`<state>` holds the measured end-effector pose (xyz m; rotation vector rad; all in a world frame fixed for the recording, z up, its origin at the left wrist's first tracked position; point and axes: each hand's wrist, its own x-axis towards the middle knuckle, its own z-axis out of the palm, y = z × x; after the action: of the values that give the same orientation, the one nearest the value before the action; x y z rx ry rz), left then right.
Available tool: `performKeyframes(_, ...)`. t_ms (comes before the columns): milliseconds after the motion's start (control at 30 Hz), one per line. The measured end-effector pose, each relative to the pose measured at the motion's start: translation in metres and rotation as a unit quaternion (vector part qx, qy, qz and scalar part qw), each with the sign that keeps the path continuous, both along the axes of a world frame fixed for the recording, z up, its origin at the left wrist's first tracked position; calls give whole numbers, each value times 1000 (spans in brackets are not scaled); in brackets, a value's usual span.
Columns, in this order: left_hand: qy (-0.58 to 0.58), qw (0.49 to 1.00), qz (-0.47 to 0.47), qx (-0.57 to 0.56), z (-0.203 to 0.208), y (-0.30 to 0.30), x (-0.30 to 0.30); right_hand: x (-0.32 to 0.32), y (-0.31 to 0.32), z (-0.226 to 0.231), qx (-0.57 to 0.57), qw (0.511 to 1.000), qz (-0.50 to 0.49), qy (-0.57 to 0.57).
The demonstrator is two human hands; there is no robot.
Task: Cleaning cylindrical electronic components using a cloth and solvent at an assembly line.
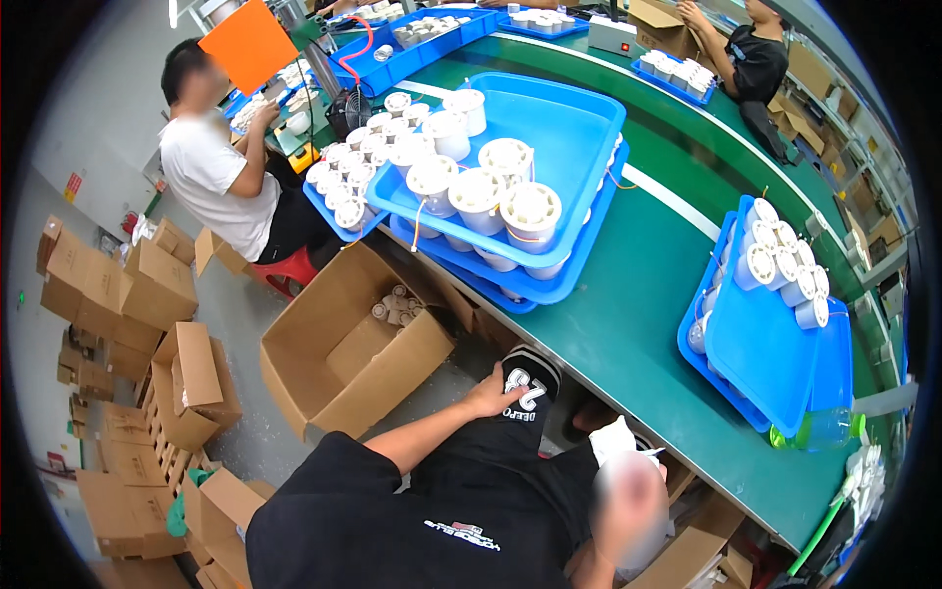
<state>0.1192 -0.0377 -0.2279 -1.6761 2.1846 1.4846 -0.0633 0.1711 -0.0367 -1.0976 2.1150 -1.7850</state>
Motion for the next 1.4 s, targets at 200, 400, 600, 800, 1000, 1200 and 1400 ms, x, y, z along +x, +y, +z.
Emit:
performKeyframes(200, 59, 972, -225, -26, 95, -9, 31, 5, -16, -5, -16, 998, 39, -37)
performKeyframes(400, 363, 834, -405, -95, 376, -82, 42, 1, -24, 9, -9, 999, 40, -36)
performKeyframes(600, -191, 826, -50, -529, 426, -294, 0, 10, -26, 17, -37, 997, 58, -29)
performKeyframes(800, -329, 883, -79, -325, 415, -312, -61, 5, -17, 14, -23, 999, 5, -38)
performKeyframes(1000, -267, 853, -133, -429, 421, -323, -58, -6, -17, 12, -29, 998, -4, -53)
performKeyframes(1200, -87, 841, -129, -518, 436, -298, -57, -20, -23, 22, -46, 998, -5, -35)
performKeyframes(1400, 120, 773, -174, -598, 441, -249, -55, -35, -32, 40, -101, 994, -33, 13)
